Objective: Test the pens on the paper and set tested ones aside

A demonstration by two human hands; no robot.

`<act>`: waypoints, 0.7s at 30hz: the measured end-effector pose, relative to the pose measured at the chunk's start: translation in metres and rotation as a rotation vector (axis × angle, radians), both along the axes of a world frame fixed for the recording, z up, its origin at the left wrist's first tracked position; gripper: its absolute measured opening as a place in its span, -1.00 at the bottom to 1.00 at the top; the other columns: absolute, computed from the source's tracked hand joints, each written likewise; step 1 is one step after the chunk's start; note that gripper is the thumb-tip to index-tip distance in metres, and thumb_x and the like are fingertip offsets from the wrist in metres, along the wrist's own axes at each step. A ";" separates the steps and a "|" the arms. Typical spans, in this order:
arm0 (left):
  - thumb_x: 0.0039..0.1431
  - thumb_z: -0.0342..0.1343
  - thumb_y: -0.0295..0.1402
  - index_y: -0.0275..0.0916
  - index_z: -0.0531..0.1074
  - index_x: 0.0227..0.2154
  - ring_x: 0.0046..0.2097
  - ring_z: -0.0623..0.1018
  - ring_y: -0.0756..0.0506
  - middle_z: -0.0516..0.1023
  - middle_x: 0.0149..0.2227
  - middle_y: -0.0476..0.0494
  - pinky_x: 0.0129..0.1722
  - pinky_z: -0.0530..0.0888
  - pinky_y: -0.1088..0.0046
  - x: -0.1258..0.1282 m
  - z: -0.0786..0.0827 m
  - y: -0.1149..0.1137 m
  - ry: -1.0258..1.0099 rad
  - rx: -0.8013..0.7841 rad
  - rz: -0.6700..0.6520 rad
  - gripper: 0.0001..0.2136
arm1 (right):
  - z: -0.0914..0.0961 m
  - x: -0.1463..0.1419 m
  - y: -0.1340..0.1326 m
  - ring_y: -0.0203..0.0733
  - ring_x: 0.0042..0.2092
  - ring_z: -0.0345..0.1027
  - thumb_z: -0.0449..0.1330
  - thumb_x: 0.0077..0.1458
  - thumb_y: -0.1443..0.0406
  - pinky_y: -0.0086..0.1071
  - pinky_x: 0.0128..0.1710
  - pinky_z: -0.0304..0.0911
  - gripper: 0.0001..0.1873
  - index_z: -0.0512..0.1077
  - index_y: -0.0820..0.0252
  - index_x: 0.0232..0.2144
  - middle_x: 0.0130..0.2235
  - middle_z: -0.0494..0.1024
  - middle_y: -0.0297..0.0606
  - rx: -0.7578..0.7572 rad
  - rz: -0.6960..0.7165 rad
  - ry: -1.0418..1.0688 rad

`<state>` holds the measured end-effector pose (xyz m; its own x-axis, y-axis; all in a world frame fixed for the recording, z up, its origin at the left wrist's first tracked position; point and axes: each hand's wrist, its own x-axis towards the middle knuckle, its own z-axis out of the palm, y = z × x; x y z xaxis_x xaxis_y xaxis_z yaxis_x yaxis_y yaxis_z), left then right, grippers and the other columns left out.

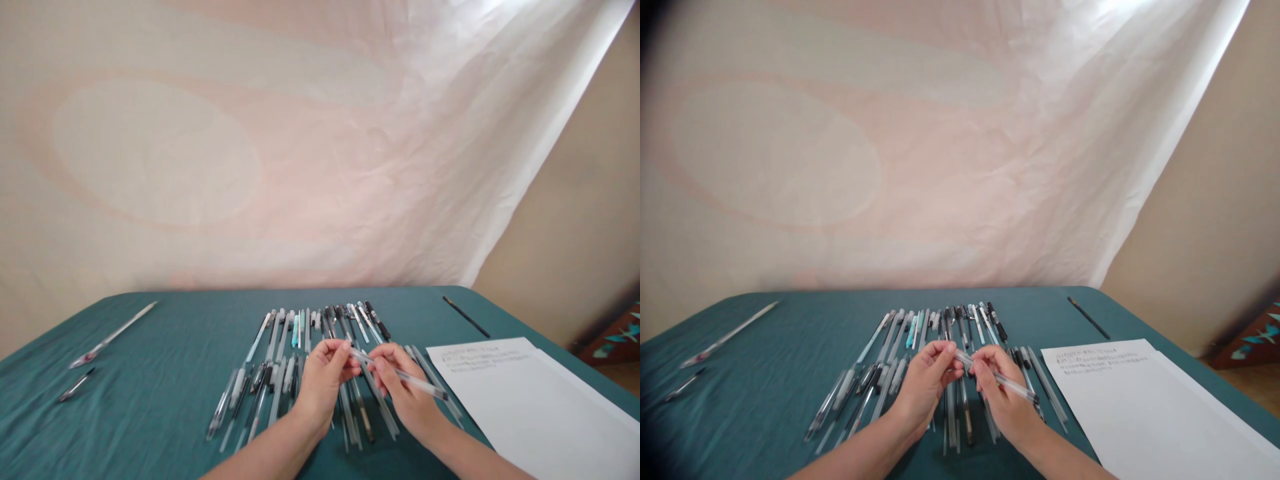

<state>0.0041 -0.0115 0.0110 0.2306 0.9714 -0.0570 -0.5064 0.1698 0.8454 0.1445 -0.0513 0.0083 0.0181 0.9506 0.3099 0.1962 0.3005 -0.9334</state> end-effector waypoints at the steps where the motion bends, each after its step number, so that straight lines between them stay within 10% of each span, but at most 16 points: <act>1: -0.04 0.24 -0.27 -0.32 0.35 -0.39 -0.48 0.47 0.05 0.46 -0.54 -0.02 -0.41 0.47 0.53 0.000 0.001 -0.002 -0.003 -0.002 -0.007 -0.75 | -0.001 0.000 0.000 -0.31 -0.53 0.21 0.01 0.15 0.11 -0.45 -0.54 0.18 -0.76 0.30 0.14 -0.32 -0.49 0.37 -0.35 0.013 -0.009 -0.013; 21: 0.02 0.21 -0.36 -0.28 0.21 -0.38 -0.50 0.43 0.10 0.49 -0.48 0.01 -0.38 0.44 0.53 0.005 0.004 -0.016 -0.086 0.016 -0.058 -0.76 | -0.007 -0.008 -0.004 -0.37 -0.55 0.26 -0.02 0.19 0.24 -0.47 -0.50 0.23 -0.82 0.29 0.16 -0.41 -0.47 0.35 -0.38 0.141 -0.034 -0.056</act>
<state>0.0088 -0.0270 0.0155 0.2896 0.9569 -0.0191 -0.5673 0.1877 0.8018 0.1362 -0.0551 0.0015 0.0288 0.8966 0.4420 0.2594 0.4203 -0.8695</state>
